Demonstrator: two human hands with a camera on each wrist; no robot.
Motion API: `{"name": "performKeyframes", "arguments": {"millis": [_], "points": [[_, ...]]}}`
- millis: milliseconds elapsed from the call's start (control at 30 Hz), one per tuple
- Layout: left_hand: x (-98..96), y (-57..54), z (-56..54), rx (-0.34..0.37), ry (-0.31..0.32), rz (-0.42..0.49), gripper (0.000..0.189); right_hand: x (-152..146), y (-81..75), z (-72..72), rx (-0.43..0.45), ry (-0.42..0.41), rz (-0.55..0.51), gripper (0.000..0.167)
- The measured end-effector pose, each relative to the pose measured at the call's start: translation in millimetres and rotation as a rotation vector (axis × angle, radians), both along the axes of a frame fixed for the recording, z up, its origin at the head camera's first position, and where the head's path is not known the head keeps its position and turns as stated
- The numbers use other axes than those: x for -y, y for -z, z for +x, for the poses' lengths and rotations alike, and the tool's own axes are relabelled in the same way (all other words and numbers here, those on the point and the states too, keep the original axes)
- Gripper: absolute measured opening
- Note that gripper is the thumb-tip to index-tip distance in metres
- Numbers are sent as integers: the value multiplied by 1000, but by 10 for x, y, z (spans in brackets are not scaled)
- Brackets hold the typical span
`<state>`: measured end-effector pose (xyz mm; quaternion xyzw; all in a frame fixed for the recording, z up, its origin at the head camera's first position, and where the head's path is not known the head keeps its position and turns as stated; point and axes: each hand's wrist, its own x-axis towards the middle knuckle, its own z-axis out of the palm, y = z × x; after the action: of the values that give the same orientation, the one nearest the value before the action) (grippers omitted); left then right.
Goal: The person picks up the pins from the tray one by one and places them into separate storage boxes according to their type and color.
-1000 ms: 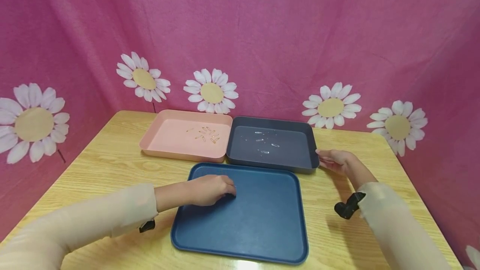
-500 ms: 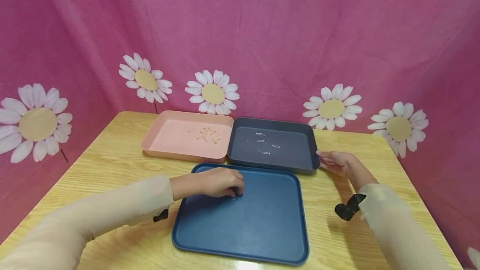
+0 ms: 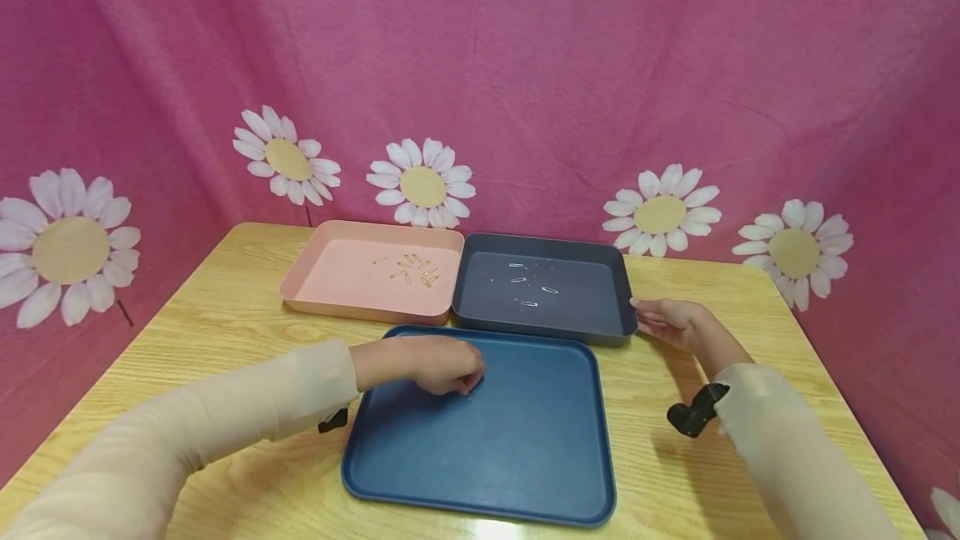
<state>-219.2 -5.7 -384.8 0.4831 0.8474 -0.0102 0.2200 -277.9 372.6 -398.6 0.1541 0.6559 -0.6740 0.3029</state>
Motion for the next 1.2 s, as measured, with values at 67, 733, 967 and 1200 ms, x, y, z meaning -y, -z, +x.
{"name": "performKeyframes", "arguments": {"millis": [67, 733, 967, 1200], "points": [[15, 3, 4, 20, -24, 12, 12, 1, 3, -3, 0, 1, 1, 20], [-129, -240, -409, 115, -325, 418, 5, -38, 10, 37, -16, 1, -5, 18], [-249, -314, -658, 137, -504, 447, 7, -42, 16, 63, 4, 10, 7, 16], [-383, -439, -892, 107, -646, 435, 10, -54, -1, 143, 1, 7, -10, 15]]}}
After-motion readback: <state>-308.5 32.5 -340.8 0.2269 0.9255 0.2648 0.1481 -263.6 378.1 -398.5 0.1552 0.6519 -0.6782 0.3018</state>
